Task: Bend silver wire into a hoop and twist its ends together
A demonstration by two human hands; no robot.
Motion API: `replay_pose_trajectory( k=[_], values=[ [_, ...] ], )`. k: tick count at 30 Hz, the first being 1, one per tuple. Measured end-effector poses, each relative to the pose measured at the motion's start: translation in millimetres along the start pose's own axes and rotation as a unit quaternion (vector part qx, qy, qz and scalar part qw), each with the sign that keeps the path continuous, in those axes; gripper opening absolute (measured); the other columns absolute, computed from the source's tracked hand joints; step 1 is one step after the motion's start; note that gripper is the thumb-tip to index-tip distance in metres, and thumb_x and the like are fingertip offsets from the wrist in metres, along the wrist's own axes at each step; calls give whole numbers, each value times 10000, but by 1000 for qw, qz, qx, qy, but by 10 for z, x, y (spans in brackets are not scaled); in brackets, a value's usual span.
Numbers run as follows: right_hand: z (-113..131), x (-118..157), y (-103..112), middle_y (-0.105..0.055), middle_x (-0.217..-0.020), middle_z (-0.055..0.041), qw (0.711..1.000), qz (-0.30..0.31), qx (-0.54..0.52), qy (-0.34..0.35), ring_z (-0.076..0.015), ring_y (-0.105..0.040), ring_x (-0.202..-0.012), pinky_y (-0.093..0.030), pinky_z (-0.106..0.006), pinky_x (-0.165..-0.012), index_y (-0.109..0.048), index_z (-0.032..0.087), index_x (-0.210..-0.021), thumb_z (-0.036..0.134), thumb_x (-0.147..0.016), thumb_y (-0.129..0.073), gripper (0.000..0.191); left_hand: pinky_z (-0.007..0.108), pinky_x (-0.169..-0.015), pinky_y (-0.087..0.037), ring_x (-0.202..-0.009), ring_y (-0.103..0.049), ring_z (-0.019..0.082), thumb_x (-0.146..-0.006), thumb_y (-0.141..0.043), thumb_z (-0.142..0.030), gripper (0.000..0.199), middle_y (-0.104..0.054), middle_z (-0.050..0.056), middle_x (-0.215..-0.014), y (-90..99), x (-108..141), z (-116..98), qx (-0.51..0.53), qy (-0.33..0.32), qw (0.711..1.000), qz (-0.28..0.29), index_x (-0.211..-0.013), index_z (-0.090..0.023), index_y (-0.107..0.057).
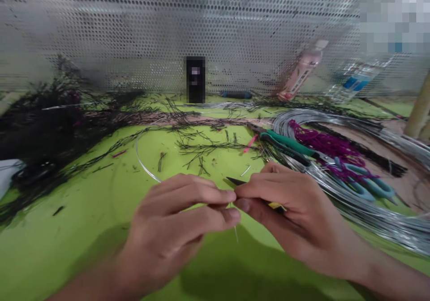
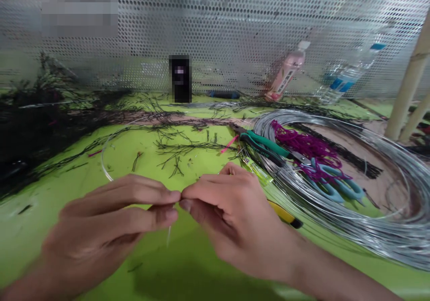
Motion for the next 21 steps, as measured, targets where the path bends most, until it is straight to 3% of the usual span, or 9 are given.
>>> replay_pose_trajectory(
  k=[2,8,12,16,18,21],
  values=[
    [-14,-5,4,-607,-676,65,1000,-10,23,12,-90,-427,-579,-277,-317,-668,-619,193,-844,112,-985,-540,181,233,-791,-576,-885,-741,112,-920,-612,-65,233,-789,-23,-1026,8,-13,42,12,18,999,29,-905,-265,-732],
    [5,-1,-54,-536,-661,81,996,-12,82,45,-86,-344,-559,-277,-325,-716,-658,191,-905,48,-940,-546,186,153,-649,-536,-775,-694,84,-905,-683,-276,122,-755,-113,-907,-4,12,243,76,227,963,125,-997,-352,-714],
    [31,18,-82,-485,-640,84,996,1,79,43,-89,-306,-552,-253,-326,-693,-664,189,-880,65,-955,-535,194,148,-622,-492,-718,-665,71,-882,-725,-286,99,-741,-141,-832,-56,36,269,70,267,944,180,-959,-347,-715],
    [29,37,-102,-517,-651,84,997,29,69,29,-93,-328,-551,-246,-332,-689,-673,202,-905,65,-953,-527,206,188,-546,-401,-579,-612,63,-889,-742,-244,84,-667,-135,-682,-81,43,208,-26,175,970,165,-915,-275,-668],
    [18,39,-110,-541,-659,80,997,41,62,17,-95,-347,-554,-250,-335,-691,-676,204,-905,59,-946,-522,215,230,-522,-365,-539,-584,77,-955,-648,-212,57,-655,-104,-674,-97,54,148,-101,91,981,140,-902,-228,-634],
    [4,29,-125,-546,-650,73,998,51,43,5,-101,-367,-560,-252,-332,-679,-671,198,-895,86,-959,-520,198,295,-493,-309,-481,-506,109,-1021,-470,-149,216,-611,-57,-625,-139,99,84,-197,-19,974,109,-856,-193,-602]
  ],
)
Point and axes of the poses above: each hand's wrist, its own x-axis away from the middle knuckle, its own y-axis out of the back of the hand, z = x × y, the point moved 5 cm from there along -x, towards the middle knuckle
